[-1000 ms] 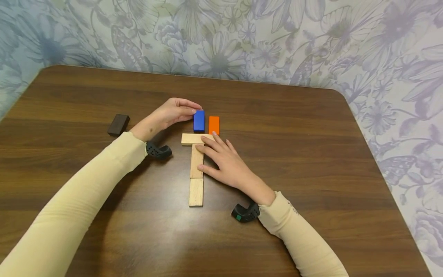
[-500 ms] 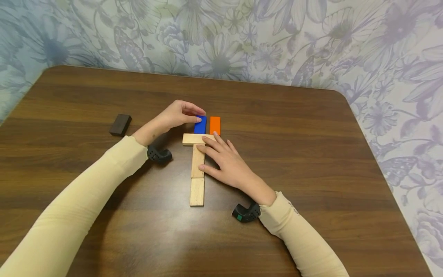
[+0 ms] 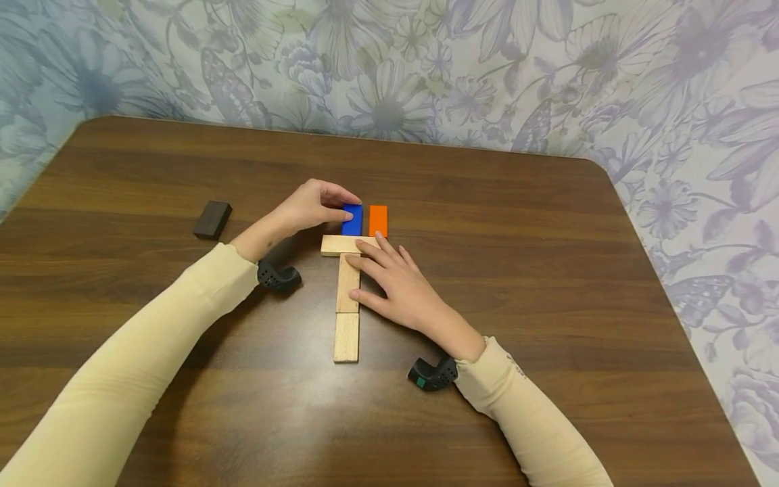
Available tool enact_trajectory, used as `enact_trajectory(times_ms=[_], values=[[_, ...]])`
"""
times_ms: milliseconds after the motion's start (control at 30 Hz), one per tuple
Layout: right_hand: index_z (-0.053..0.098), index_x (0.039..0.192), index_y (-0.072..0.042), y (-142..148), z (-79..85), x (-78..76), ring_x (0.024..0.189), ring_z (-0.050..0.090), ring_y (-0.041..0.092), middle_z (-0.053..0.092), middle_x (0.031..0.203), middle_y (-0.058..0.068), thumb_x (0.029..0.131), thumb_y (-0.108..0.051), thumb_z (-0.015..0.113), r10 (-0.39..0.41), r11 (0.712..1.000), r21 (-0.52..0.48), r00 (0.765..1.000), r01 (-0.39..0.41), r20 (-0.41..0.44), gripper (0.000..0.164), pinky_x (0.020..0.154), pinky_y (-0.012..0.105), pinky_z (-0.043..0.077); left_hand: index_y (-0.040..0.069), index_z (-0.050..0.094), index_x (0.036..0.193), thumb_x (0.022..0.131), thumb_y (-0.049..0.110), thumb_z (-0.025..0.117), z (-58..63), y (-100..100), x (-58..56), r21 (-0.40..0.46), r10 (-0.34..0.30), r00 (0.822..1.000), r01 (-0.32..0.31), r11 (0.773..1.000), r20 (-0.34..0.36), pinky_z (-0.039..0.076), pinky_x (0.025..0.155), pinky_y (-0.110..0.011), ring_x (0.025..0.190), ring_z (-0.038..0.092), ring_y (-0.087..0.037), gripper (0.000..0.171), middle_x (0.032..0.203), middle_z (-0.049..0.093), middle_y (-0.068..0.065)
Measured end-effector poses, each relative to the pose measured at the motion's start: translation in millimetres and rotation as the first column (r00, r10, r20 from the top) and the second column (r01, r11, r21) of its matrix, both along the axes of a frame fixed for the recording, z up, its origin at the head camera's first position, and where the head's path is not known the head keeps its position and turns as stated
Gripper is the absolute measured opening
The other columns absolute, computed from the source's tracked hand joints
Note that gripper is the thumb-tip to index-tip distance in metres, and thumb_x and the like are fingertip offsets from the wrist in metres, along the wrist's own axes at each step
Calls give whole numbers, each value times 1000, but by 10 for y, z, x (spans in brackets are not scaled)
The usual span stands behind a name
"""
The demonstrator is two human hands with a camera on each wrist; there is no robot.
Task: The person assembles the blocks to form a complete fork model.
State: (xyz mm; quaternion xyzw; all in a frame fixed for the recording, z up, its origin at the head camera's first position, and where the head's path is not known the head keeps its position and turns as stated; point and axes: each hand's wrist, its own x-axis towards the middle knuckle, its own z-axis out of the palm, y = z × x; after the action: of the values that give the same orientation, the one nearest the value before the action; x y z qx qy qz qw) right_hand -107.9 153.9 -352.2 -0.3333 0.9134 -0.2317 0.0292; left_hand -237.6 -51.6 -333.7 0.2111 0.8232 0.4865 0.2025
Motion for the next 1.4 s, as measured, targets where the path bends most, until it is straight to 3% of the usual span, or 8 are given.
enact_trajectory(times_ms=[300,533,733,1100,1167,1267,1400], values=[[40,144,-20,2,4,-4,140,4,22,23,152,-1,95,-48,48,1,1000,-3,1000,-1,-3,57,104,60,11,2,62,120,90,8,64,92,-196,41,54,81,992,-76,996,-99,45,90,-36,108,56,-22,31,120,60,-12],[40,144,-21,2,8,-4,140,4,22,23,152,-1,95,-49,47,1,1000,-2,1000,-1,-2,57,105,60,11,1,60,123,91,12,64,185,-524,108,114,134,989,-127,985,-62,43,92,-38,109,55,-23,35,122,58,-14],[40,144,-20,-3,-4,5,140,5,22,24,152,-1,95,-47,49,3,1000,-6,1000,-3,-11,56,105,59,11,0,59,125,91,16,64,239,-863,181,169,166,985,-156,973,-45,44,90,-31,110,55,-18,38,124,57,-15],[40,144,-20,-7,-7,19,140,4,22,23,152,-1,95,-46,50,5,1000,0,1000,-5,-13,56,105,58,11,9,58,130,90,20,66,258,-1578,317,212,273,962,-261,942,-29,43,83,-16,114,51,-14,43,130,54,0],[40,144,-20,-5,-8,22,140,4,22,23,152,-1,95,-46,49,5,1000,-1,1000,-5,-11,56,105,58,10,13,55,133,90,20,65,245,-1699,335,202,274,961,-264,943,-21,41,84,-15,121,46,-17,45,137,48,0],[39,144,-20,-1,-10,25,140,4,22,22,152,-2,95,-46,49,4,1000,-4,1000,-4,-7,57,105,58,10,18,46,141,91,19,63,221,-1866,361,160,234,972,-227,961,-28,33,96,-17,132,32,-18,52,146,35,0],[39,144,-20,7,-12,29,140,4,23,22,152,-2,95,-47,49,4,1000,-5,1000,-4,-8,57,105,59,10,23,27,149,92,16,62,172,-2054,393,81,137,991,-137,987,6,15,109,-32,139,13,-20,68,153,19,3]])
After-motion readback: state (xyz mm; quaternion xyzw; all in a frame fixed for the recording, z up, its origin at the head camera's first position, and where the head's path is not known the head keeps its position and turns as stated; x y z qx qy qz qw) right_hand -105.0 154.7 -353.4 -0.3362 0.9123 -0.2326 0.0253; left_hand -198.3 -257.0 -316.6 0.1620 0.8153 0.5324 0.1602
